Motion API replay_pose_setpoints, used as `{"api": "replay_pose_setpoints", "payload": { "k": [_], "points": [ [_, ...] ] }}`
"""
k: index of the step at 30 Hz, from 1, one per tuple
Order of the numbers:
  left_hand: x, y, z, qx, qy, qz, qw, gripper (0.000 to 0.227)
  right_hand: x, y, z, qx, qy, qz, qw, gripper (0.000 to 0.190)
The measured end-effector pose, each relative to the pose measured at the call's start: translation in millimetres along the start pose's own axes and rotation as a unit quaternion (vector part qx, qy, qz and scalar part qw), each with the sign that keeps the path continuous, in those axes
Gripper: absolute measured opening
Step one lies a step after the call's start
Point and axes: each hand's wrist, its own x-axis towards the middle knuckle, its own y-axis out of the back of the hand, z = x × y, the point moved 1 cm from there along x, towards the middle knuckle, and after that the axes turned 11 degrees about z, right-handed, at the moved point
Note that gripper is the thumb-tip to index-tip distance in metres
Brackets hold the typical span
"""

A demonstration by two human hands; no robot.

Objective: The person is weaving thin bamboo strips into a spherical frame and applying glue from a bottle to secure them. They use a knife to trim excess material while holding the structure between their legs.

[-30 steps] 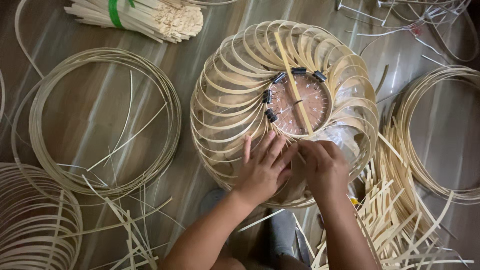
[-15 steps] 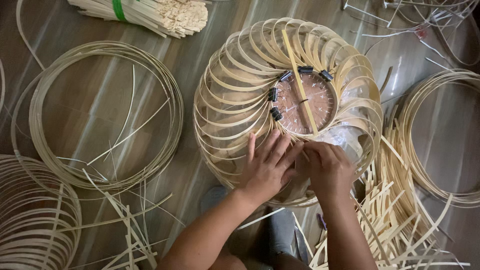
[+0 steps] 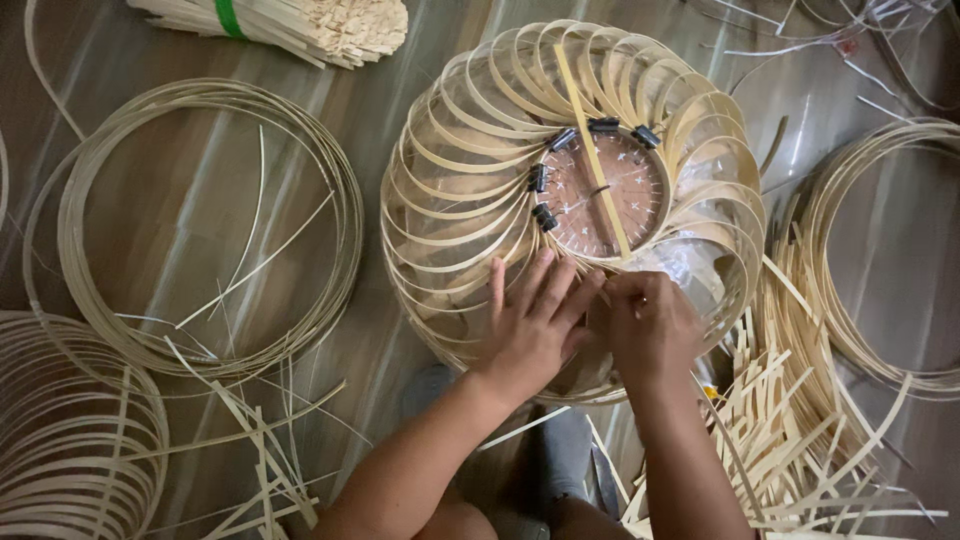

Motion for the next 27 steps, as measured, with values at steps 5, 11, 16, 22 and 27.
{"api": "replay_pose_setpoints", "payload": {
  "k": [5,11,16,22,27],
  "points": [
    [0,-4,2,0.004,0.009,0.005,1.0,0.075,8,7,-2,0.034,0.047,-0.021,0.998,0.016],
    [0,-3,0,0.028,-0.008,-0.027,0.999,0.069,-16,72,59,0.037,-0.007,0.009,0.999,0.031],
    [-1,-7,-1,0.051,-0.036,0.005,0.998,0.066,-88,179,179,0.043,-0.322,0.052,0.944,0.012],
    [-1,-6,-6,0.085,-0.035,-0.048,0.995,0.067,-239,160,282,0.01,-0.59,-0.014,0.807,0.029],
    [-2,-7,-7,0.108,-0.057,-0.053,0.991,0.068,-299,52,289,-0.03,-0.467,-0.12,0.875,0.045]
  ]
}}
